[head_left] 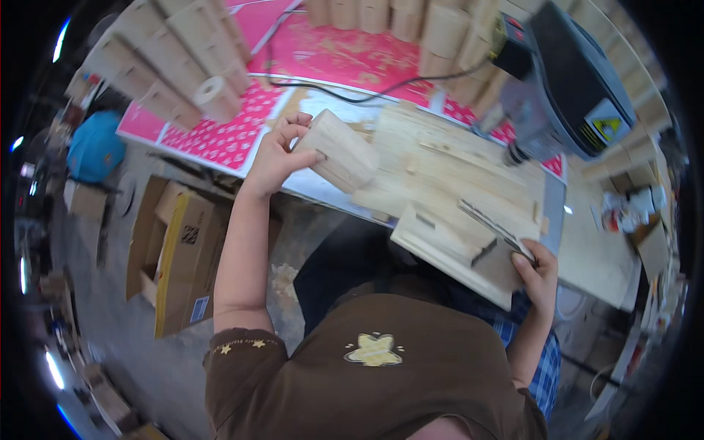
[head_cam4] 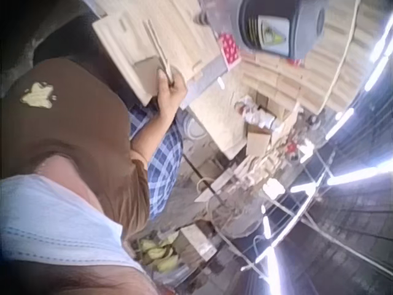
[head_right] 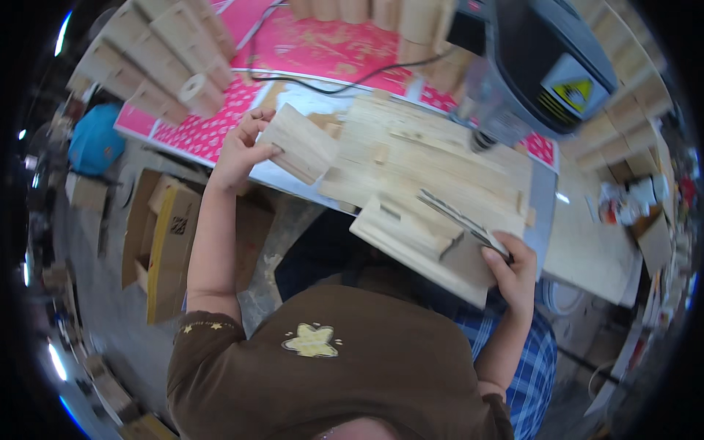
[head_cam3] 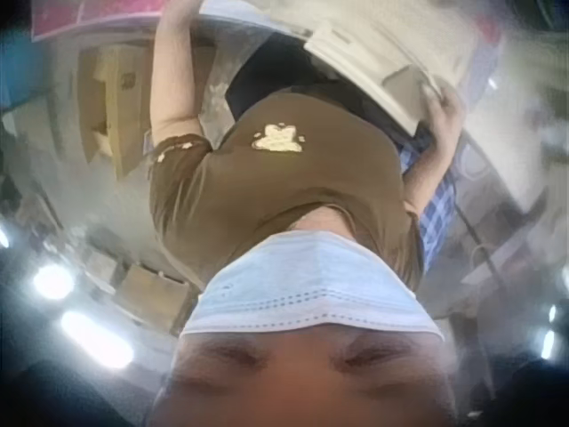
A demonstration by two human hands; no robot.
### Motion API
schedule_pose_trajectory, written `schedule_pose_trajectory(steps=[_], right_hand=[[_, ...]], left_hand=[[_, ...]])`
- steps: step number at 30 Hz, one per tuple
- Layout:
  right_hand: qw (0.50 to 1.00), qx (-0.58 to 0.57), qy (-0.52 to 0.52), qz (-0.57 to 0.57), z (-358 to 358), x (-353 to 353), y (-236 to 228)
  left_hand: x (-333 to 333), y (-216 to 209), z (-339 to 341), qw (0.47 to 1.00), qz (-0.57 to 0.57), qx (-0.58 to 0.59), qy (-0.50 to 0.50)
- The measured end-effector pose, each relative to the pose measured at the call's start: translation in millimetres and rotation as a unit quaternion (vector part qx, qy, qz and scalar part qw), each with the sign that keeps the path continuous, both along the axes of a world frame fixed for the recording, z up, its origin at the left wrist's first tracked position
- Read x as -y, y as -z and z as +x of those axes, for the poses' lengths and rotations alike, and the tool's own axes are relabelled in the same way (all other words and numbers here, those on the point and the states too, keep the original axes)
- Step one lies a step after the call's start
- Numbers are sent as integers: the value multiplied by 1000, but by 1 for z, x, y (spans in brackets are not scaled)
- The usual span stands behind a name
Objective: Drilling holes into cylindrical wood pieces using a bench-top drill press.
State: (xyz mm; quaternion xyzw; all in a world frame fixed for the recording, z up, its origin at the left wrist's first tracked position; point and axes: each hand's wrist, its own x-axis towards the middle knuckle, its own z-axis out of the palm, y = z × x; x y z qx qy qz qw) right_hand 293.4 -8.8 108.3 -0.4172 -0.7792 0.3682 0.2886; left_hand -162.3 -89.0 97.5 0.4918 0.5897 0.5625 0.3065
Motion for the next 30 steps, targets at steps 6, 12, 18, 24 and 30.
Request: schedule_pose_trajectory(steps=[6, 12, 18, 24, 30], right_hand=[[968, -37, 39, -244, -33, -8, 33], [963, -81, 3, -257, -32, -23, 57], [963, -108, -7, -248, -33, -29, 65], [962, -97, 4, -256, -31, -24, 66], [955, -118, 25, -272, -28, -15, 58]], left_hand=[[40, -26, -52, 954, -34, 267, -129], [55, -41, -128, 969, 5, -5, -247], [23, -71, -209, 837, -29, -326, -440], [-22, -49, -272, 789, -106, -390, -463], [-38, -53, -229, 779, -153, -400, -458]])
